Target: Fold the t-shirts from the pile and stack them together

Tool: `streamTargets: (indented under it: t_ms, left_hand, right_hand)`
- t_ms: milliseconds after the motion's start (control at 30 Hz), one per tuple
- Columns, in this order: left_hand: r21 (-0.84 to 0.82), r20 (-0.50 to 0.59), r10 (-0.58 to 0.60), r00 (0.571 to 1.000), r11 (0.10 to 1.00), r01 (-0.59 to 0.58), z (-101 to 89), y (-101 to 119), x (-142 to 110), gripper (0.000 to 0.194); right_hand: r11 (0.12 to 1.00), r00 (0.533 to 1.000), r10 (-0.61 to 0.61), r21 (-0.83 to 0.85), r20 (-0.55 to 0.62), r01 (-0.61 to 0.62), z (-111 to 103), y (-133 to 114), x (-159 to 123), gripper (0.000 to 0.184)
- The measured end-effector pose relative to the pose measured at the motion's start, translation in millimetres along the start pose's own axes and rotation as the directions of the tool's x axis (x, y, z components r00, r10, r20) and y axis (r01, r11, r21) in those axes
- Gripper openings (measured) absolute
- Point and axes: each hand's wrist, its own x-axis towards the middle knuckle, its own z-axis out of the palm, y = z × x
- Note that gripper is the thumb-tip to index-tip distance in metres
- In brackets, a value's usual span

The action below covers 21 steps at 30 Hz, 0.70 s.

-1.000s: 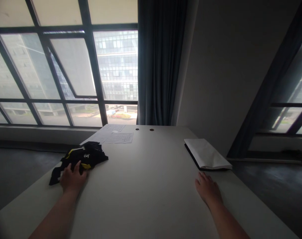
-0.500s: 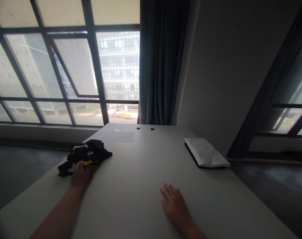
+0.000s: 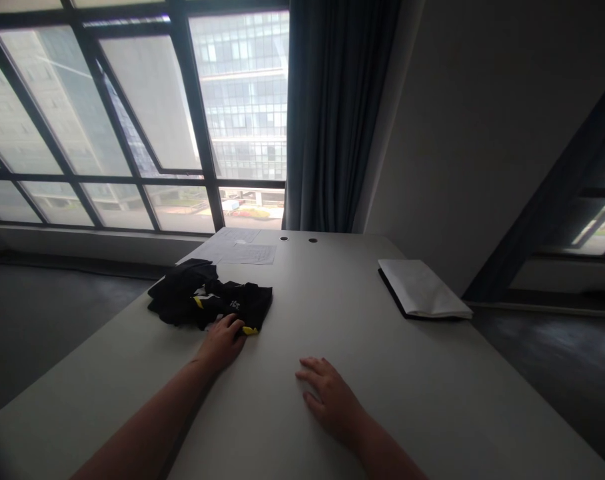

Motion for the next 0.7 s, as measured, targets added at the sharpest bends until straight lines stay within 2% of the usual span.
streamTargets:
  t_ms: [133, 200, 267, 367, 433, 500, 533, 567, 633, 700]
  left_hand:
    - [-0.004, 0.016, 0.026, 1.000, 1.000, -0.025, 0.9, 14.9, 9.6, 0.022]
    - [-0.059, 0.044, 0.087, 0.995, 0.995, -0.084, 2.8, 31.5, 11.3, 0.019]
    - [-0.130, 0.069, 0.195, 0.978, 0.974, -0.185, 4.5, 53.4, 7.7, 0.019]
    - [-0.245, 0.103, 0.415, 0.904, 0.892, -0.381, 3.8, 88.2, -6.3, 0.020]
    - [-0.317, 0.115, 0.551, 0.827, 0.809, -0.495, 0.3, 105.4, -16.3, 0.022]
    - [-0.359, 0.120, 0.614, 0.780, 0.759, -0.543, -4.6, 112.9, -22.2, 0.021]
    - [-0.360, 0.123, 0.613, 0.781, 0.761, -0.540, -7.0, 112.5, -22.9, 0.023]
    - [-0.346, 0.125, 0.587, 0.800, 0.782, -0.519, -9.0, 109.5, -22.0, 0.026]
    - [-0.277, 0.122, 0.471, 0.874, 0.861, -0.426, -11.3, 97.4, -16.3, 0.026]
    - [-0.177, 0.107, 0.304, 0.947, 0.943, -0.282, -11.1, 80.6, -7.8, 0.022]
  right_hand:
    - [0.997, 0.998, -0.036, 0.069, -0.057, 0.040, 6.4, 9.1, -0.1, 0.043]
    - [0.990, 0.988, -0.039, 0.125, -0.151, 0.058, 9.8, 18.0, 7.1, 0.041]
    - [0.983, 0.956, -0.018, 0.168, -0.292, 0.070, 9.7, 31.6, 20.3, 0.039]
    - [0.986, 0.869, 0.047, 0.164, -0.492, 0.040, 0.6, 59.1, 44.4, 0.037]
    - [0.992, 0.819, 0.098, 0.124, -0.566, -0.032, -8.6, 77.7, 55.4, 0.036]
    - [0.990, 0.788, 0.136, 0.061, -0.600, -0.124, -16.0, 91.3, 57.9, 0.034]
    - [0.987, 0.787, 0.140, 0.022, -0.601, -0.160, -18.2, 94.8, 56.0, 0.032]
    - [0.983, 0.797, 0.136, -0.021, -0.589, -0.183, -19.5, 95.6, 52.6, 0.031]
    - [0.974, 0.838, 0.118, -0.101, -0.532, -0.202, -19.6, 88.7, 44.1, 0.033]
    - [0.961, 0.880, 0.114, -0.172, -0.462, -0.215, -18.2, 72.5, 37.3, 0.038]
